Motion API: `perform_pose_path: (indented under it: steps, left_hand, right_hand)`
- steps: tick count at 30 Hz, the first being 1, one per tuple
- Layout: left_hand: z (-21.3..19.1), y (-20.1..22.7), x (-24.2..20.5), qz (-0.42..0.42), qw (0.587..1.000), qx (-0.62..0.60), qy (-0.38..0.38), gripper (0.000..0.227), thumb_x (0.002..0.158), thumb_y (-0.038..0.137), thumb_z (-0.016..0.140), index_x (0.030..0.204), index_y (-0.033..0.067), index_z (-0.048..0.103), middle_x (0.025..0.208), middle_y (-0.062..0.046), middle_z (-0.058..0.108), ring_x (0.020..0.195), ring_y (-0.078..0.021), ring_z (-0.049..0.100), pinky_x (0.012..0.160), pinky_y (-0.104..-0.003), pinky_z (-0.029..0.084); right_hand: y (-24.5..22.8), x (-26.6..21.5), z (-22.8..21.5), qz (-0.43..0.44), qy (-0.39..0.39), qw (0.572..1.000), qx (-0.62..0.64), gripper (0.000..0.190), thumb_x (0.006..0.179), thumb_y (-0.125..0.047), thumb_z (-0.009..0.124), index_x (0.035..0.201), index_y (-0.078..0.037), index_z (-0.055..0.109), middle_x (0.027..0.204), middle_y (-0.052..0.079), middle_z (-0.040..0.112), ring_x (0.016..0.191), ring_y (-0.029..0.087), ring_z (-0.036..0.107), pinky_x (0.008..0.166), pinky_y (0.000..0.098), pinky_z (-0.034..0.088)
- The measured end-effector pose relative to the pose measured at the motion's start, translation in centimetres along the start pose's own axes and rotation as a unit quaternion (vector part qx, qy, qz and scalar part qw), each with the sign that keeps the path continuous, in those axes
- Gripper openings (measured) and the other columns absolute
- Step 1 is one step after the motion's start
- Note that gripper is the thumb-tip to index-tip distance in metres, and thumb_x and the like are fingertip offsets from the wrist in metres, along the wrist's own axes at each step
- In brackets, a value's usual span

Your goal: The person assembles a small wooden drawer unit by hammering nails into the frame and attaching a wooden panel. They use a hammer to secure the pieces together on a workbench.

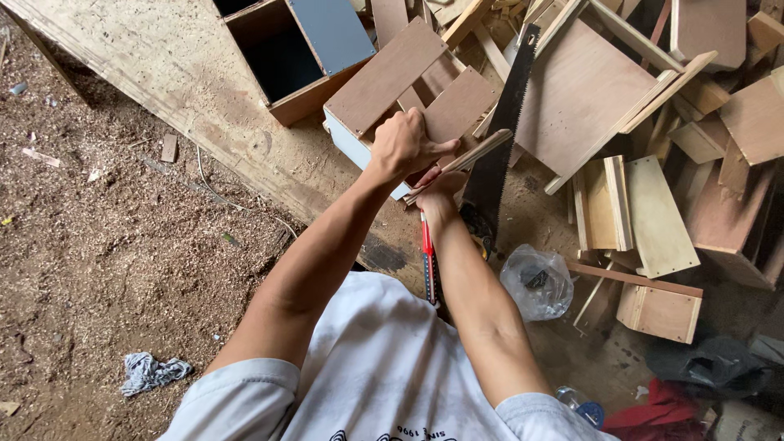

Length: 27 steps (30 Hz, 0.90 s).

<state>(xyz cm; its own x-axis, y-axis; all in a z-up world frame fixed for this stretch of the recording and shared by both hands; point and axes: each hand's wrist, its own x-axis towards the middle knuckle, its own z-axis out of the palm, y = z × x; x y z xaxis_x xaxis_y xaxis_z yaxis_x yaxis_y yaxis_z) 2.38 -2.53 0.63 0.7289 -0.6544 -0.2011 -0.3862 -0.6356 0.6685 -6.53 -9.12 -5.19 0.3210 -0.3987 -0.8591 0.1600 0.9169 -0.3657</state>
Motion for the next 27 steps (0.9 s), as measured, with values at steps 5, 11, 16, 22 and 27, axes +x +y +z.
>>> perform_pose_path:
  steps: [5, 11, 16, 22, 27]
  left_hand:
    - [-1.3, -0.2, 0.1, 0.010, 1.000, -0.005, -0.005, 0.065, 0.071, 0.065, 0.085, 0.061, 0.0051, 0.060, 0.052, -0.004, 0.058, 0.041, -0.0165, 0.054, 0.039, -0.033, 0.049]
    - [-0.2, 0.0, -0.4, 0.057, 0.998, 0.015, 0.017, 0.072, 0.062, 0.059, 0.093, 0.079, -0.0019, 0.058, 0.067, -0.012, 0.065, 0.047, -0.0151, 0.055, 0.039, -0.030, 0.050]
    - [-0.2, -1.5, 0.6, 0.056, 0.998, 0.012, -0.032, 0.063, 0.071, 0.053, 0.089, 0.086, 0.0015, 0.057, 0.077, -0.013, 0.068, 0.049, -0.0148, 0.055, 0.039, -0.029, 0.051]
    - [-2.1, -3.3, 2.3, 0.102, 0.991, 0.070, -0.057, 0.068, 0.072, 0.056, 0.088, 0.094, -0.0032, 0.064, 0.078, -0.012, 0.069, 0.049, -0.0131, 0.056, 0.043, -0.028, 0.054]
    - [-2.0, -3.8, 2.5, 0.087, 0.987, 0.128, -0.050, 0.088, 0.069, 0.069, 0.087, 0.108, -0.0061, 0.064, 0.076, -0.008, 0.063, 0.054, -0.0125, 0.053, 0.044, -0.031, 0.049]
  right_hand:
    - [0.2, -0.6, 0.6, 0.006, 0.026, 1.000, -0.010, 0.050, 0.099, -0.060, 0.038, 0.073, -0.017, 0.039, 0.047, -0.008, 0.033, 0.029, 0.003, 0.031, 0.026, 0.0194, 0.027]
    - [-0.1, 4.9, -4.9, -0.155, -0.151, 0.966, -0.142, 0.043, 0.099, -0.050, 0.040, 0.079, -0.013, 0.049, 0.054, -0.001, 0.049, 0.036, 0.013, 0.047, 0.032, 0.0316, 0.041]
    - [2.1, 5.9, -15.5, -0.459, -0.071, 0.632, -0.620, 0.041, 0.092, -0.046, 0.070, 0.091, -0.006, 0.060, 0.079, 0.008, 0.065, 0.070, 0.025, 0.065, 0.067, 0.0419, 0.055]
    - [6.7, 2.7, -23.4, -0.428, -0.061, 0.540, -0.722, 0.056, 0.071, -0.002, 0.079, 0.119, -0.005, 0.049, 0.109, 0.023, 0.061, 0.106, 0.042, 0.059, 0.089, 0.0496, 0.050]
    - [7.3, 1.8, -23.9, -0.377, -0.016, 0.499, -0.780, 0.064, 0.072, 0.002, 0.076, 0.127, 0.000, 0.045, 0.111, 0.028, 0.057, 0.103, 0.044, 0.059, 0.085, 0.0505, 0.051]
